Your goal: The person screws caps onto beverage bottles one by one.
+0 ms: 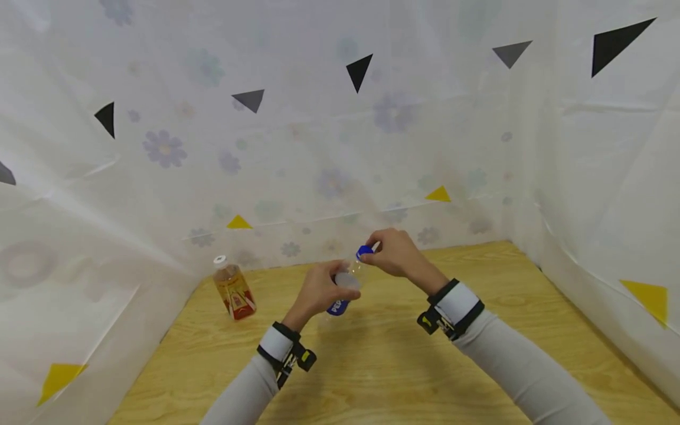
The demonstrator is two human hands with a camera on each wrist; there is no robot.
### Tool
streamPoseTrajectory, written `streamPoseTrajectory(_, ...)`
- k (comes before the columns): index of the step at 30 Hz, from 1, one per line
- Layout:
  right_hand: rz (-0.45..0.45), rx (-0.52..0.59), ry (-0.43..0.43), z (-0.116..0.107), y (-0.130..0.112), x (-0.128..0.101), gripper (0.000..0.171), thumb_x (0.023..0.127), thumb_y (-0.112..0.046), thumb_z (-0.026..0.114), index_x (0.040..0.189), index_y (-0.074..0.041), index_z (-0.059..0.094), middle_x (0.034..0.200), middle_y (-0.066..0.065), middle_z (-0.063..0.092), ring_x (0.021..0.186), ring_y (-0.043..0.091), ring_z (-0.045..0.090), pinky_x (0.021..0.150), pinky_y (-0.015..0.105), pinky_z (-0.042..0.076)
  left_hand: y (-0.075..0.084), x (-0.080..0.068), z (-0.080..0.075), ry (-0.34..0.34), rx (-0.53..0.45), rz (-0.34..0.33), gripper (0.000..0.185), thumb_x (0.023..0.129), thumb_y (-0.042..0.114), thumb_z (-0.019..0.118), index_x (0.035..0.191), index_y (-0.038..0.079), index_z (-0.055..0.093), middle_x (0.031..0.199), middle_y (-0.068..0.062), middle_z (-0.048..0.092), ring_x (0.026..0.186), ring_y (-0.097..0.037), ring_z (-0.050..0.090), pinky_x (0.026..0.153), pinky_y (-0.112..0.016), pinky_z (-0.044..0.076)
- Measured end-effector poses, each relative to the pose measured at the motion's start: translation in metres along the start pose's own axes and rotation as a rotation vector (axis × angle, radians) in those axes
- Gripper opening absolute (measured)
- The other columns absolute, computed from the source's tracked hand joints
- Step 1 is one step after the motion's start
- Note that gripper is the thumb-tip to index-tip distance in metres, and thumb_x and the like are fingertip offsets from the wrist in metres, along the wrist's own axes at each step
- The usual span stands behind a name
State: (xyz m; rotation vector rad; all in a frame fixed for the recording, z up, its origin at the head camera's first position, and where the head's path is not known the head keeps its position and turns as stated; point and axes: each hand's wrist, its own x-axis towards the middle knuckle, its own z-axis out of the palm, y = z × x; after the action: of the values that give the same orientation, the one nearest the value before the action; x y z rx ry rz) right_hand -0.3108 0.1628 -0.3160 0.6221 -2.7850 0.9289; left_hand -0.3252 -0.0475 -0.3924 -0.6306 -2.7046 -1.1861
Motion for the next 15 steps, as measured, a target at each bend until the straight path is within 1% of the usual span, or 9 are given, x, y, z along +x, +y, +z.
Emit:
streamPoseTrajectory(2, 0.01, -0.016, 0.002, 0.0011, 0.0007, 0.0002, 0.032, 0.095, -0.027, 0.071, 0.112, 0.0, 0.071, 0.092, 0.012, 0.075, 0.077, 0.022, 0.07, 0.065, 0.036, 0.056, 0.0001, -0.0006, -0.0004, 0.0, 0.004, 0.0, 0.071, 0.075, 0.03, 0.091, 0.136, 0.008, 0.064, 0.123, -0.011, 0.071, 0.098, -0.024, 0.069, 0.073, -0.035, 0.058)
streamPoseTrajectory(3, 0.02, -0.025, 0.001, 0.0017, 0.0009, 0.0002, 0.037, 0.096, -0.031, 0.07, 0.114, 0.001, 0.069, 0.095, 0.014, 0.075, 0.079, 0.024, 0.07, 0.066, 0.037, 0.056, 0.0003, -0.0009, -0.0006, 0.002, 0.007, 0.001, 0.07, 0.075, 0.03, 0.091, 0.135, 0.009, 0.064, 0.122, -0.011, 0.072, 0.098, -0.024, 0.069, 0.073, -0.034, 0.058)
streamPoseTrajectory(5, 0.057, -0.027, -0.004, 0.0023, 0.0009, -0.0002, 0.054, 0.096, -0.04, 0.069, 0.128, 0.003, 0.061, 0.103, 0.019, 0.074, 0.085, 0.029, 0.071, 0.071, 0.041, 0.058, 0.0004, -0.0011, -0.0006, 0.002, 0.007, 0.006, 0.069, 0.074, 0.03, 0.091, 0.134, 0.008, 0.065, 0.122, -0.011, 0.072, 0.097, -0.024, 0.07, 0.073, -0.034, 0.058)
streamPoseTrajectory(7, 0.084, -0.012, -0.005, 0.0028, 0.0008, -0.0003, 0.074, 0.094, -0.047, 0.07, 0.145, 0.002, 0.047, 0.117, 0.024, 0.07, 0.098, 0.036, 0.071, 0.078, 0.047, 0.059, 0.0009, -0.0013, -0.0007, 0.002, 0.001, 0.006, 0.069, 0.074, 0.029, 0.091, 0.134, 0.007, 0.065, 0.123, -0.012, 0.072, 0.098, -0.025, 0.07, 0.073, -0.035, 0.059)
streamPoseTrajectory(9, 0.08, 0.01, -0.005, 0.0033, 0.0004, -0.0009, 0.086, 0.093, -0.046, 0.072, 0.156, -0.002, 0.032, 0.129, 0.029, 0.064, 0.11, 0.042, 0.067, 0.085, 0.052, 0.058, 0.0012, -0.0015, -0.0007, 0.0, -0.001, 0.005, 0.069, 0.074, 0.028, 0.091, 0.134, 0.007, 0.065, 0.123, -0.012, 0.071, 0.098, -0.025, 0.07, 0.074, -0.035, 0.059)
streamPoseTrajectory(10, 0.066, 0.024, -0.004, 0.0034, 0.0004, -0.0012, 0.087, 0.092, -0.041, 0.074, 0.158, -0.004, 0.03, 0.134, 0.03, 0.061, 0.114, 0.044, 0.065, 0.088, 0.054, 0.057, 0.0013, -0.0015, -0.0006, -0.001, -0.003, 0.004, 0.069, 0.074, 0.028, 0.091, 0.134, 0.007, 0.065, 0.122, -0.012, 0.072, 0.098, -0.025, 0.07, 0.074, -0.036, 0.059)
streamPoseTrajectory(11, 0.043, 0.039, -0.005, 0.0034, 0.0003, -0.0019, 0.082, 0.093, -0.034, 0.074, 0.157, -0.006, 0.031, 0.137, 0.03, 0.058, 0.117, 0.046, 0.063, 0.09, 0.055, 0.056, 0.0015, -0.0015, -0.0005, -0.001, -0.003, 0.003, 0.068, 0.074, 0.028, 0.091, 0.133, 0.007, 0.066, 0.122, -0.012, 0.072, 0.098, -0.025, 0.07, 0.074, -0.036, 0.059)
streamPoseTrajectory(13, -0.014, 0.044, -0.006, 0.0034, -0.0001, -0.0034, 0.066, 0.093, -0.017, 0.072, 0.151, -0.006, 0.044, 0.139, 0.029, 0.058, 0.119, 0.046, 0.063, 0.092, 0.056, 0.055, 0.0022, -0.0016, -0.0003, -0.001, 0.001, 0.004, 0.066, 0.074, 0.028, 0.091, 0.132, 0.008, 0.067, 0.121, -0.011, 0.072, 0.098, -0.025, 0.07, 0.075, -0.036, 0.059)
streamPoseTrajectory(15, -0.051, 0.043, -0.003, 0.0037, -0.0012, -0.0049, 0.052, 0.092, -0.004, 0.068, 0.142, -0.004, 0.054, 0.135, 0.028, 0.061, 0.116, 0.045, 0.064, 0.093, 0.054, 0.056, 0.0028, -0.0013, 0.0001, 0.001, 0.004, 0.008, 0.065, 0.073, 0.027, 0.092, 0.131, 0.009, 0.067, 0.121, -0.01, 0.072, 0.098, -0.024, 0.07, 0.075, -0.036, 0.059)
